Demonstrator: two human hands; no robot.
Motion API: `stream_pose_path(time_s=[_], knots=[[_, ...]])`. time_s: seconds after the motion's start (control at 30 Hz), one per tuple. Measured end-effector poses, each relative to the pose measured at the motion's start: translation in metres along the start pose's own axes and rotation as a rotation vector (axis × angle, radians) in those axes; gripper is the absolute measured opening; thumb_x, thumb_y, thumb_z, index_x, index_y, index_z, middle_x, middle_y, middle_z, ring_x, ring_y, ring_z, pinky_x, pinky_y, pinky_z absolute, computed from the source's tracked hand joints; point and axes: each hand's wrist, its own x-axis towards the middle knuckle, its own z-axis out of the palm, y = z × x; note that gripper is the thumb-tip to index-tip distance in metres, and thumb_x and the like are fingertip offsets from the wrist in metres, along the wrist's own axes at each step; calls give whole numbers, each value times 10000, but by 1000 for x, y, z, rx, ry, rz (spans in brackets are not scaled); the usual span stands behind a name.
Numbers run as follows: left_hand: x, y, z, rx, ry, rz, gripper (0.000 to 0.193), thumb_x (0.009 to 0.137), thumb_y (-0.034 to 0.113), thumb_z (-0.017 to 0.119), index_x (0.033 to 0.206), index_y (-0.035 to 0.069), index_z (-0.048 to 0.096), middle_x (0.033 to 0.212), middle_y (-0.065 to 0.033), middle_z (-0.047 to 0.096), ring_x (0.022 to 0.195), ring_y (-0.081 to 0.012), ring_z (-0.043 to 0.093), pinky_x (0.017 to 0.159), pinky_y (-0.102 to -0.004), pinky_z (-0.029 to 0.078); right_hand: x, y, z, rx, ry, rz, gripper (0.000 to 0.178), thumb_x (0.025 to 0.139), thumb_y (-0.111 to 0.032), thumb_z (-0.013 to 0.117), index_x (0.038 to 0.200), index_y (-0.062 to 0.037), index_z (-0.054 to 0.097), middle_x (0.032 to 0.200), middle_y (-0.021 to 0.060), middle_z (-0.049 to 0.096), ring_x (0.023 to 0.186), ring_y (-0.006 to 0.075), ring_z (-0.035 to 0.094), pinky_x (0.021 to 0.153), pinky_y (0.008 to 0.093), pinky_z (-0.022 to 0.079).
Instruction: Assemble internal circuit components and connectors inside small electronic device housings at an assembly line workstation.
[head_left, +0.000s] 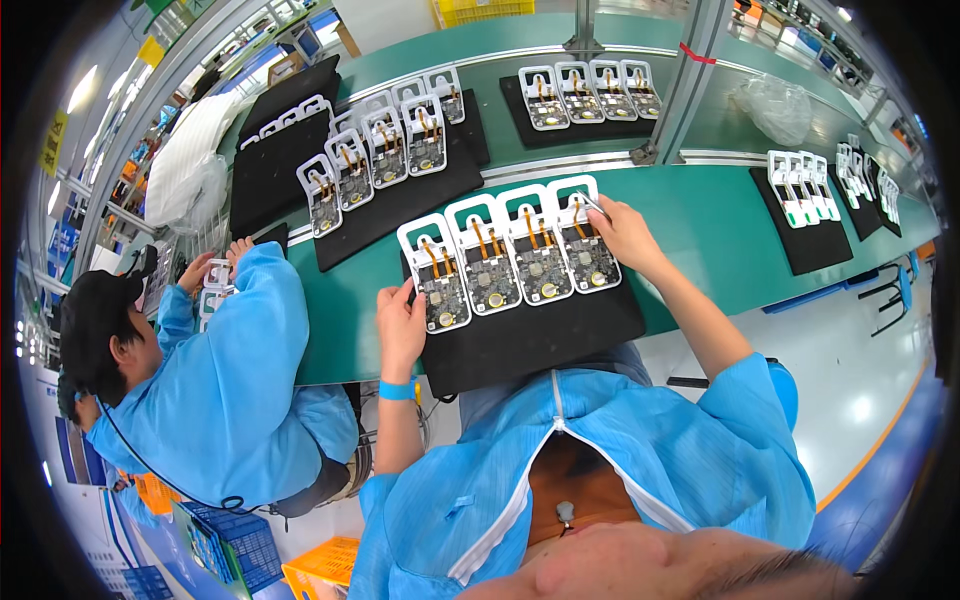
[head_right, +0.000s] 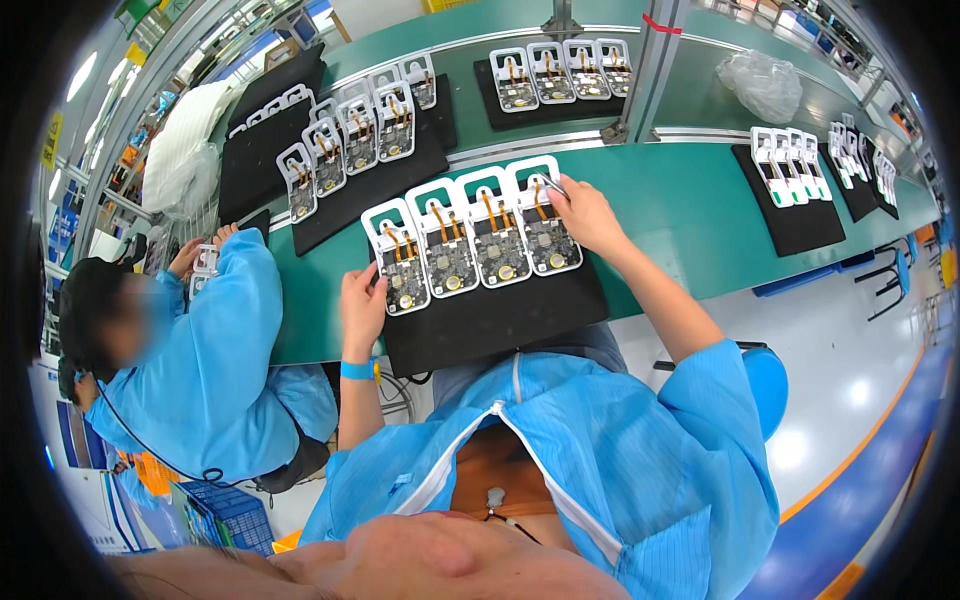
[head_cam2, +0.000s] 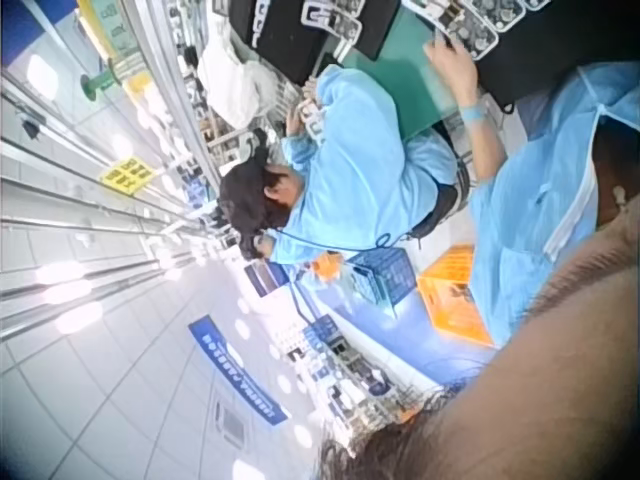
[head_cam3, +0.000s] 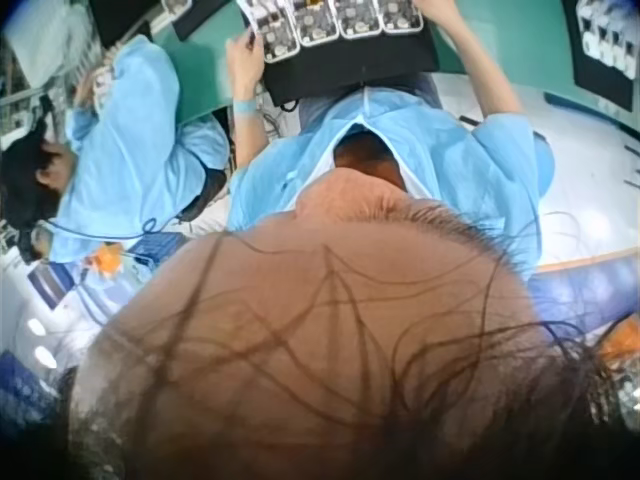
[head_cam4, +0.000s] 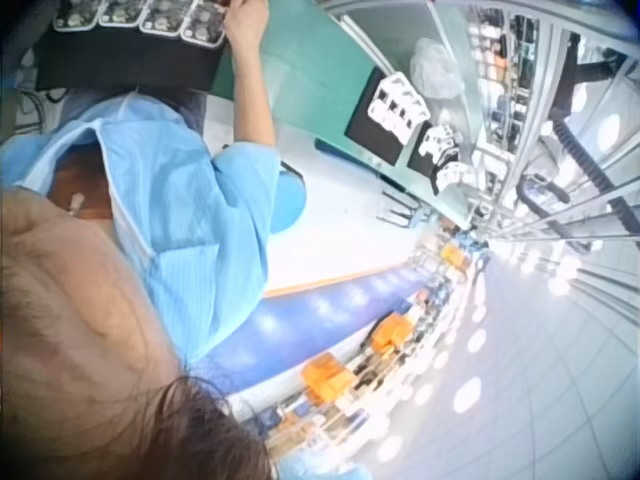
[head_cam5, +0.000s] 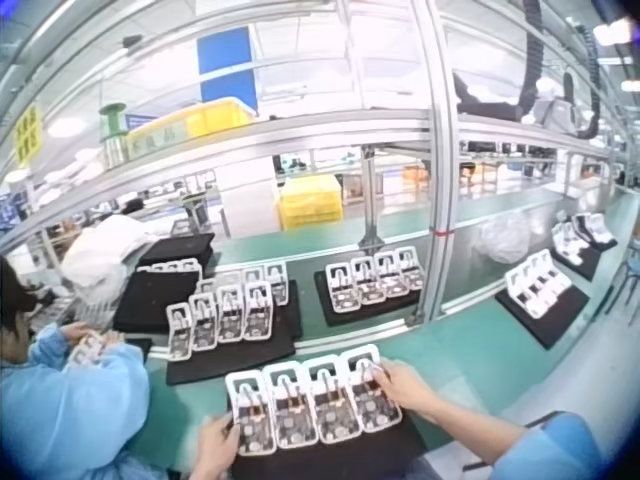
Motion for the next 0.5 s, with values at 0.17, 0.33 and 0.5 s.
stream_pose_path(time_s=[0.17,0.33,0.5], knots=[[0,-14,5,-28,76,81,378,933,98,606,1297,-5,609,1043,-177,595,788,-223,585,729,-359,499,-3,4,-8,37,-8,52,514,948,-362,626,1286,19,553,1029,253,634,969,401,619,845,465,492],[6,-29,3,-317,58,-190,421,924,56,589,1341,-2,577,981,-117,621,716,-167,597,682,-320,510,-100,-45,-35,-85,21,-82,779,768,-378,822,1357,-14,464,1085,182,568,948,374,621,791,445,525],[3,-19,3,-161,24,-119,567,841,23,674,1387,-15,527,897,-78,619,688,-129,581,649,-294,501,-146,-42,-26,-270,-31,-228,822,686,-460,842,1311,-61,488,1175,132,535,862,344,652,685,435,544]])
